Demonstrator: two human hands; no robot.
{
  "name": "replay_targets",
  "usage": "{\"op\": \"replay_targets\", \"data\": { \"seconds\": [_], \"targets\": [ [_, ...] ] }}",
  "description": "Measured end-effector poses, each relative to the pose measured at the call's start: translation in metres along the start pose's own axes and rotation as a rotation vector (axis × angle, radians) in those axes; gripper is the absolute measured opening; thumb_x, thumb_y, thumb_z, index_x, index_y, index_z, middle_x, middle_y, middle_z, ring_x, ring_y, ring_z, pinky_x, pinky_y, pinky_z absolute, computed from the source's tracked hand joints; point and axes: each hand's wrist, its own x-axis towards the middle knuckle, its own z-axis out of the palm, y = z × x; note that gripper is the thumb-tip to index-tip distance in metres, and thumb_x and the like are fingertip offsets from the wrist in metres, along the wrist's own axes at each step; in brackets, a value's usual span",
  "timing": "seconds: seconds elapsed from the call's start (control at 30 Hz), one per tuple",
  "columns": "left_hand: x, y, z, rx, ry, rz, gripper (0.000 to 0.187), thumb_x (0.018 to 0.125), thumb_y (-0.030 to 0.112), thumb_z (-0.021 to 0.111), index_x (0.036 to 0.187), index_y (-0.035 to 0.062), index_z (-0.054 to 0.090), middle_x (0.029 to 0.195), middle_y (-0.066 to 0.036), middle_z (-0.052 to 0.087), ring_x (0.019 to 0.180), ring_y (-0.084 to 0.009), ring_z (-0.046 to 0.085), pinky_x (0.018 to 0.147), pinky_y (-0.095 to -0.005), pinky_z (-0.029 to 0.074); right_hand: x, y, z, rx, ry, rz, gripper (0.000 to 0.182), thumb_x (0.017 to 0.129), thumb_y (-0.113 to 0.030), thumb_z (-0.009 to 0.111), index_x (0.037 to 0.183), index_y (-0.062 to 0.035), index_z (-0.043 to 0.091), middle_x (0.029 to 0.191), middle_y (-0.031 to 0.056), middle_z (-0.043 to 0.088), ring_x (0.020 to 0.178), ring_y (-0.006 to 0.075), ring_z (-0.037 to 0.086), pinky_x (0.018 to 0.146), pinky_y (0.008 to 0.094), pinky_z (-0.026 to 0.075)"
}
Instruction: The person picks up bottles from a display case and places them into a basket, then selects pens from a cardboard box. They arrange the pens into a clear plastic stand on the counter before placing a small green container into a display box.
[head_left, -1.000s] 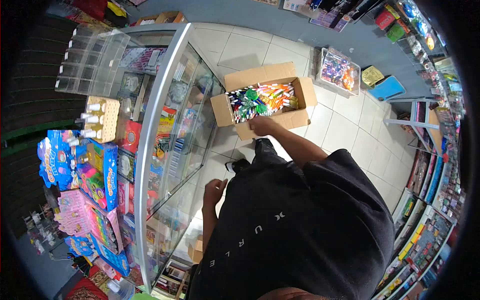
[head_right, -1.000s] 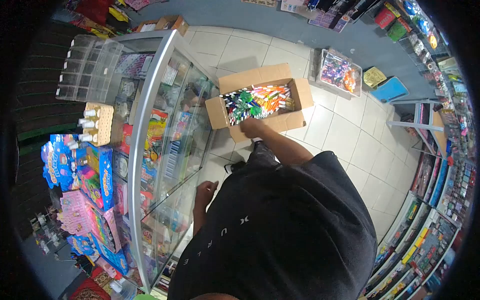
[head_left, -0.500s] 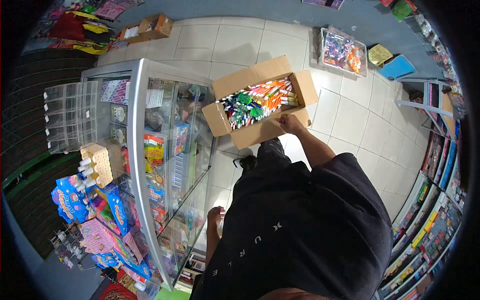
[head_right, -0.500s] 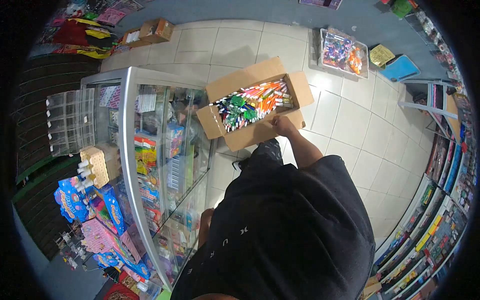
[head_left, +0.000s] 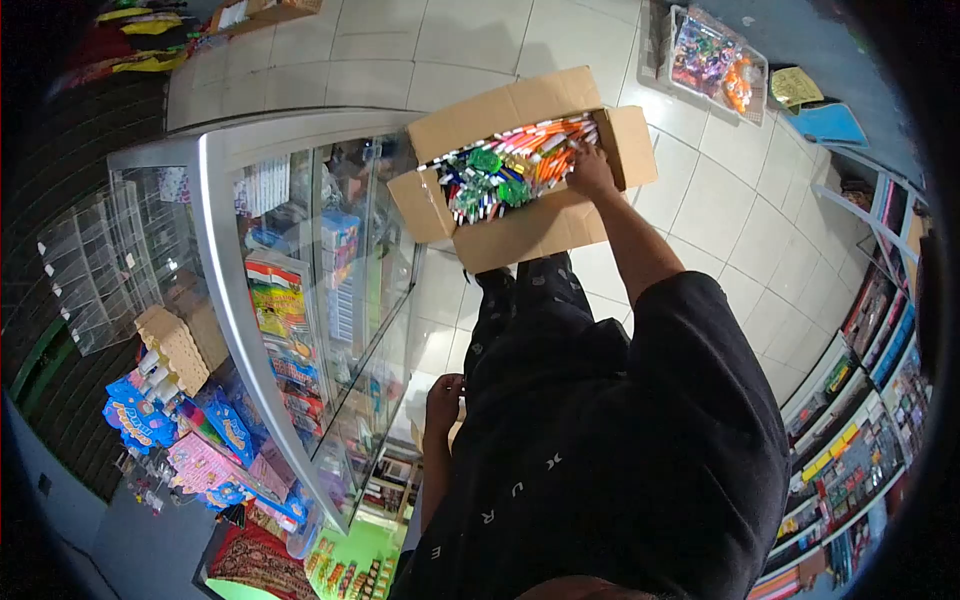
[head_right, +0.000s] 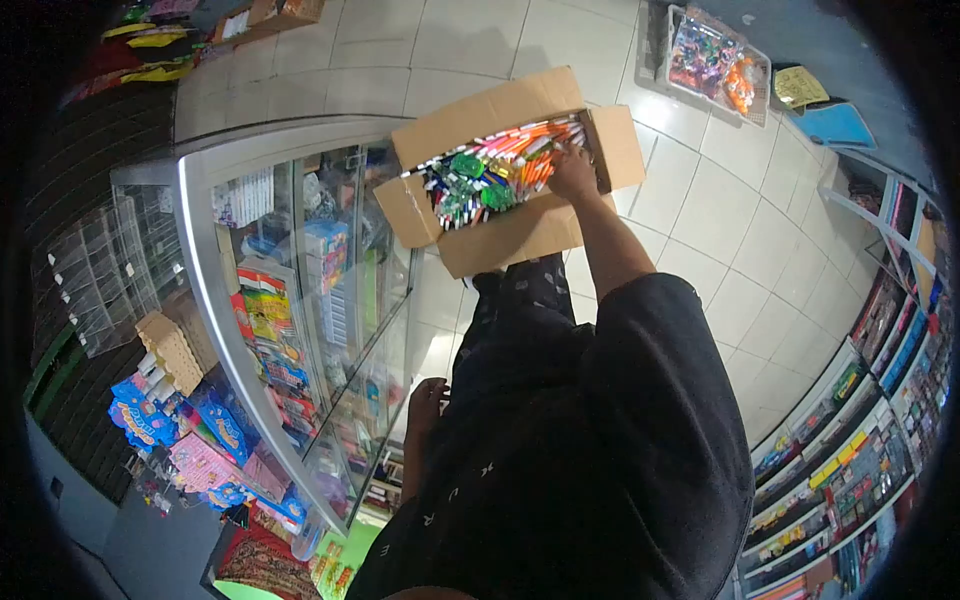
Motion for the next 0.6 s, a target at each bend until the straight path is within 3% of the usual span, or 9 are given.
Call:
{"op": "replay_targets", "data": {
  "seconds": [0.03, 0.07, 0.17, 0.2, 0.3, 0.43, 0.53, 0.6],
  "targets": [
    [-0.003, 0.002, 0.0, 0.039, 0.0, -0.013, 0.025, 0.098, 0.022, 0.056, 0.105, -0.0009, 0.062, 0.093, -0.009, 0.068, 0.084, -0.0165, 0.065, 0.076, -0.0309, 0.052, -0.005, -0.013, -0.026, 0.032, -0.001, 0.069, 0.04, 0.073, -0.021, 0.068, 0.114, -0.021, 0.066, 0.141, 0.0125, 0.041, 0.127, 0.0374, 0.041, 0.097, 0.0502, 0.047],
    [-0.003, -0.008, -0.002, 0.007, 0.003, -0.143, 0.026, 0.098, 0.023, 0.055, 0.107, -0.0014, 0.061, 0.095, -0.01, 0.068, 0.083, -0.0178, 0.066, 0.077, -0.0308, 0.052, 0.002, -0.01, -0.026, -0.073, -0.119, 0.081, 0.053, 0.074, -0.025, 0.069, 0.126, -0.029, 0.06, 0.15, 0.0109, 0.031, 0.129, 0.0381, 0.04, 0.1, 0.0517, 0.045],
    [0.002, -0.07, -0.009, -0.093, -0.029, -0.216, 0.027, 0.098, 0.023, 0.054, 0.109, -0.0012, 0.06, 0.095, -0.01, 0.068, 0.081, -0.0183, 0.066, 0.075, -0.0295, 0.051, 0.015, -0.002, -0.019, -0.228, -0.24, 0.069, 0.06, 0.076, -0.029, 0.069, 0.134, -0.0343, 0.052, 0.154, 0.0083, 0.027, 0.133, 0.0374, 0.036, 0.1, 0.056, 0.044],
    [-0.003, -0.058, -0.01, -0.008, -0.028, -0.248, 0.027, 0.099, 0.023, 0.054, 0.109, -0.0007, 0.061, 0.094, -0.01, 0.069, 0.079, -0.0175, 0.066, 0.07, -0.0283, 0.05, 0.019, -0.004, -0.02, -0.284, -0.327, 0.099, 0.064, 0.08, -0.034, 0.067, 0.14, -0.0347, 0.045, 0.155, 0.0069, 0.025, 0.137, 0.0369, 0.032, 0.101, 0.0576, 0.042],
    [-0.007, -0.067, -0.012, -0.051, 0.007, -0.251, 0.026, 0.098, 0.023, 0.054, 0.109, 0.0001, 0.061, 0.092, -0.009, 0.069, 0.078, -0.0163, 0.066, 0.068, -0.028, 0.049, 0.016, -0.009, -0.03, -0.235, -0.391, 0.128, 0.055, 0.085, -0.025, 0.055, 0.14, -0.0217, 0.048, 0.159, 0.0057, 0.021, 0.143, 0.0318, 0.026, 0.108, 0.0545, 0.035],
    [-0.012, -0.039, -0.006, -0.04, 0.02, -0.298, 0.026, 0.099, 0.022, 0.054, 0.109, -0.0014, 0.06, 0.092, -0.01, 0.069, 0.08, -0.0146, 0.065, 0.069, -0.0276, 0.049, 0.01, -0.021, -0.045, -0.235, -0.38, 0.124, 0.053, 0.088, -0.022, 0.052, 0.139, -0.012, 0.047, 0.157, 0.0072, 0.026, 0.142, 0.0333, 0.029, 0.109, 0.0526, 0.036],
    [-0.006, -0.078, -0.003, -0.229, -0.025, -0.266, 0.036, 0.097, 0.029, 0.054, 0.117, -0.0001, 0.058, 0.098, -0.012, 0.069, 0.086, -0.0216, 0.067, 0.077, -0.0348, 0.053, 0.019, 0.018, 0.006, -0.139, -0.069, -0.011, 0.047, 0.086, -0.014, 0.051, 0.133, -0.007, 0.051, 0.149, 0.0111, 0.04, 0.134, 0.0337, 0.042, 0.104, 0.045, 0.044],
    [-0.004, -0.083, -0.003, -0.152, -0.036, -0.256, 0.034, 0.097, 0.027, 0.054, 0.116, -0.0004, 0.057, 0.099, -0.012, 0.069, 0.085, -0.0212, 0.066, 0.077, -0.0343, 0.053, 0.027, 0.034, 0.014, -0.024, 0.012, -0.175, 0.042, 0.082, -0.009, 0.052, 0.124, -0.0053, 0.055, 0.136, 0.0139, 0.05, 0.124, 0.0345, 0.05, 0.099, 0.0419, 0.047]
  ]
}}
